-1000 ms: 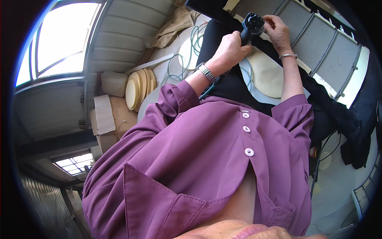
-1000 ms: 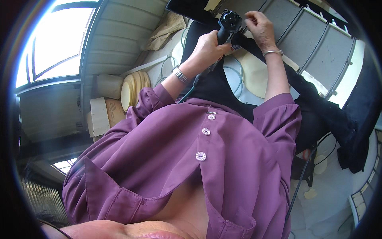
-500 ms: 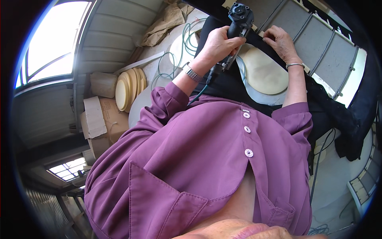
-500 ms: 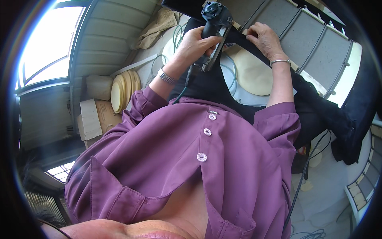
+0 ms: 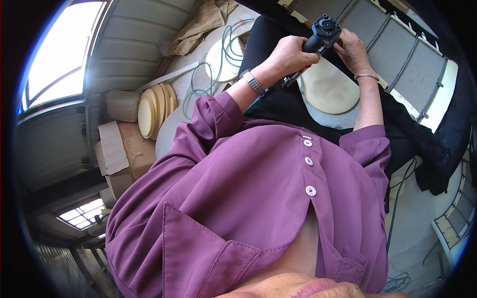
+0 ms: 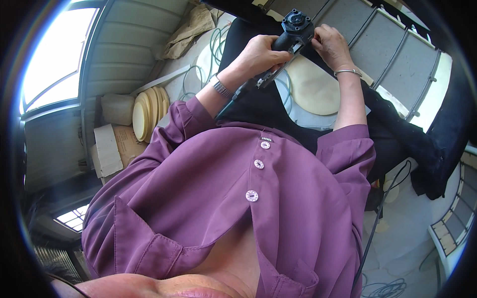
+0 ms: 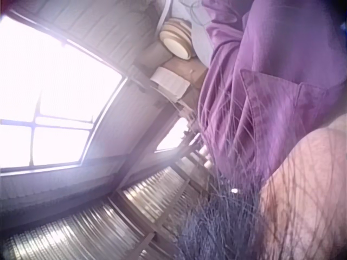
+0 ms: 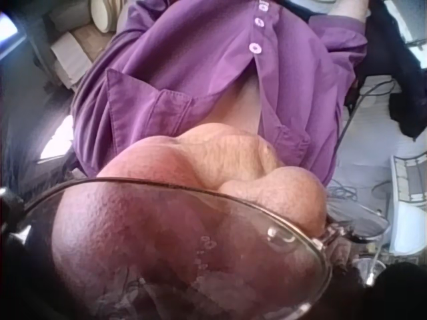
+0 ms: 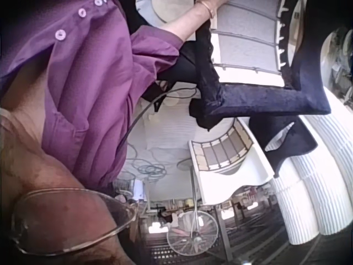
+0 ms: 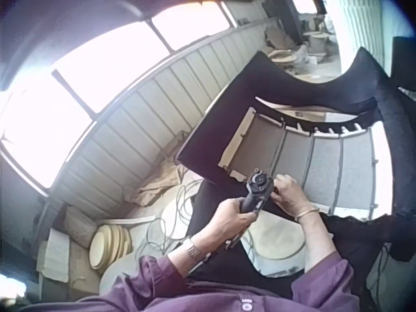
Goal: Upholstering a chair frame with black fabric using a pneumatic staple gun and trimming excess fabric with scissors.
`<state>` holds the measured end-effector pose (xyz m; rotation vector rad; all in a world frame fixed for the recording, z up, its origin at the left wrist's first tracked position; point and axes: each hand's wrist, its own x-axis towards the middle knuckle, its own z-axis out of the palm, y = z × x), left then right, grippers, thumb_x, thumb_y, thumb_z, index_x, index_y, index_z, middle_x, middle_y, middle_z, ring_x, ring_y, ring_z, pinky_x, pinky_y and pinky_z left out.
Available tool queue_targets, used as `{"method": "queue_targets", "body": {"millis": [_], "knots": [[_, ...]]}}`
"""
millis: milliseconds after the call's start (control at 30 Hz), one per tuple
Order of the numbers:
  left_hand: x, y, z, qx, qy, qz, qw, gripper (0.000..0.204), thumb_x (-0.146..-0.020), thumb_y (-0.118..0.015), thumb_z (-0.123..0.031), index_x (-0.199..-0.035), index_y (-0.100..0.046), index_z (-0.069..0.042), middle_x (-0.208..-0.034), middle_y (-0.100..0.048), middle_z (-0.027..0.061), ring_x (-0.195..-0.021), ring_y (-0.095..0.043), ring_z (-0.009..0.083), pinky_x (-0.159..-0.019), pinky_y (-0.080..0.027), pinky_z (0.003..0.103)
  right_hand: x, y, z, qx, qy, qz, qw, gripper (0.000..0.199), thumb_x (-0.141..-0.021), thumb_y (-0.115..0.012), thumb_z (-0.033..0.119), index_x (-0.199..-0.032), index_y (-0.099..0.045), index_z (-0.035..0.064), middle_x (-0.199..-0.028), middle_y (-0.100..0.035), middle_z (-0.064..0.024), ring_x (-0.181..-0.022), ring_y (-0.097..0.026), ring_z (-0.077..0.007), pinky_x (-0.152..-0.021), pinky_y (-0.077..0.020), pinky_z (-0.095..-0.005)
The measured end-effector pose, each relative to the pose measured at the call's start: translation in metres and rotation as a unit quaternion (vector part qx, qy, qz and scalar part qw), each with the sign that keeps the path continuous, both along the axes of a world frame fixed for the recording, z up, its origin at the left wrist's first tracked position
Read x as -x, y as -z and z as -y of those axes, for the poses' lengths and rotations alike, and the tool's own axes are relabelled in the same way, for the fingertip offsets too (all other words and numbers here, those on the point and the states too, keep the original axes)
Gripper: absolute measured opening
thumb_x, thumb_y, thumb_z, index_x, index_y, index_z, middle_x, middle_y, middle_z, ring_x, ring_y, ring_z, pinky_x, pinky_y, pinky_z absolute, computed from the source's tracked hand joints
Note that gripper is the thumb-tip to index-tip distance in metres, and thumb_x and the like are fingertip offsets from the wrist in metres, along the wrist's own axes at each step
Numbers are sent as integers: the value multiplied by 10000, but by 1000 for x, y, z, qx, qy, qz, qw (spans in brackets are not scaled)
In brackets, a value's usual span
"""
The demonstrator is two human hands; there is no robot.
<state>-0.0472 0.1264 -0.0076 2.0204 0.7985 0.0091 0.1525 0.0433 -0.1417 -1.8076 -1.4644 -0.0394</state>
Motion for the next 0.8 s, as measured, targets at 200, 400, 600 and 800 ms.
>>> {"method": "queue_targets", "body": {"millis": [200, 400, 600, 800], "knots": [[-6, 2, -1, -24, 11, -13, 1000, 304, -838, -745, -169, -1023, -702, 68, -692, -664, 55, -565, -617, 79, -556, -510, 229, -6, 4, 1, -6, -18, 6, 1000, 159, -842, -727, 49, -925, -593, 65, -928, -608, -117, -925, -624, -334, -833, -533, -428], [-3, 4, 6, -44, 14, 11, 999, 280, -812, -732, -152, -994, -705, 60, -648, -649, 45, -532, -602, 83, -552, -504, 237, -5, 6, 2, -12, -15, 11, 1000, 150, -856, -717, 53, -937, -589, 60, -943, -607, -120, -949, -619, -334, -848, -530, -428], [-1, 8, 5, -47, 7, 19, 999, 266, -809, -722, -144, -988, -707, 52, -626, -639, 42, -524, -597, 87, -543, -493, 245, -4, 6, 2, -14, -12, 3, 1000, 147, -863, -716, 57, -936, -588, 64, -951, -606, -119, -945, -615, -333, -857, -529, -426], [-6, 14, -3, -49, 9, 16, 999, 297, -796, -731, -167, -970, -704, 72, -654, -677, 77, -566, -650, 118, -572, -545, 269, -4, 7, 3, -31, -16, 3, 999, 157, -856, -724, 63, -934, -589, 66, -944, -603, -116, -950, -613, -328, -846, -527, -430]]}}
